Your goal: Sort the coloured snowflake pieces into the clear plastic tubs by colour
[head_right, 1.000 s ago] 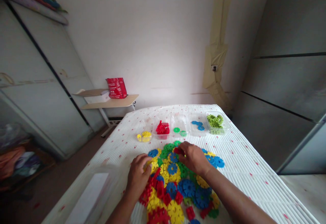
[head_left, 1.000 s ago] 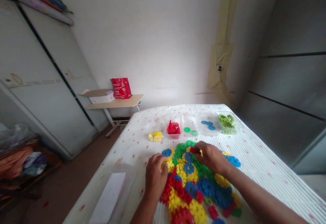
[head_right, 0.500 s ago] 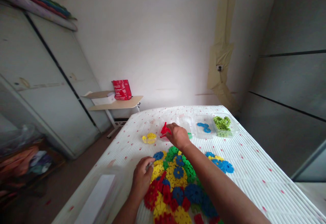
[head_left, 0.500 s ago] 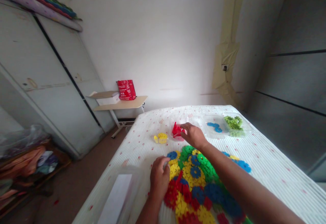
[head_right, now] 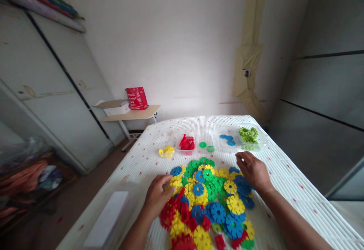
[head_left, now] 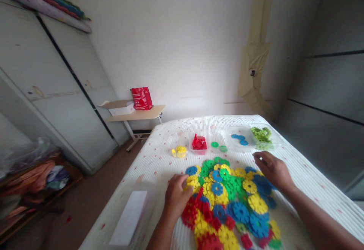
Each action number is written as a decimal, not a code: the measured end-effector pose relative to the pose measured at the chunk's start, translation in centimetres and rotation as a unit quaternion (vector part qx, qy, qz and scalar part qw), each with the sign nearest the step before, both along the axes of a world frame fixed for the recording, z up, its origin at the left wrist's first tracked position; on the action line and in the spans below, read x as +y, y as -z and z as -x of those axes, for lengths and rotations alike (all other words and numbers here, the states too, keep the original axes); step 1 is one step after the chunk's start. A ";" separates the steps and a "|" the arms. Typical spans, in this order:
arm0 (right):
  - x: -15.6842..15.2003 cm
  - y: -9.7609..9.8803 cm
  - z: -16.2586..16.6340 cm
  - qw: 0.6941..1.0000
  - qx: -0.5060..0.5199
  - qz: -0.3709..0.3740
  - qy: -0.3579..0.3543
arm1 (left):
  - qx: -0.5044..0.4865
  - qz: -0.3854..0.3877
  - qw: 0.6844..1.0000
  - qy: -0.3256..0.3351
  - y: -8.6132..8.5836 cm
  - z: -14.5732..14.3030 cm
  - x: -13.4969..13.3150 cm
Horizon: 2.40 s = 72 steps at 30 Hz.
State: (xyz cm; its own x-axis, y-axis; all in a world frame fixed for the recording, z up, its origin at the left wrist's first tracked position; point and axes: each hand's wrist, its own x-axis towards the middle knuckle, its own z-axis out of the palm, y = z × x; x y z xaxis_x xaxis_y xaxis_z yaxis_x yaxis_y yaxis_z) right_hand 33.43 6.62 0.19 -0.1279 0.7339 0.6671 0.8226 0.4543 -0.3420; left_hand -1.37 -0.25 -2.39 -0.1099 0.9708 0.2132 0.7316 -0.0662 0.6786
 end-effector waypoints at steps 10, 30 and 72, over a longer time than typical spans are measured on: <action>1.2 2.1 -2.3 0.982 0.117 0.091 0.116 | -0.022 -0.026 0.999 0.002 0.6 -0.3 -0.1; 0.9 1.5 -2.0 0.975 0.145 0.118 0.120 | -0.304 -0.006 0.953 -0.014 -0.8 -0.3 -0.1; 1.2 2.3 -2.2 0.978 0.129 0.118 0.116 | -0.103 -0.152 0.982 -0.037 -1.1 -1.3 -1.0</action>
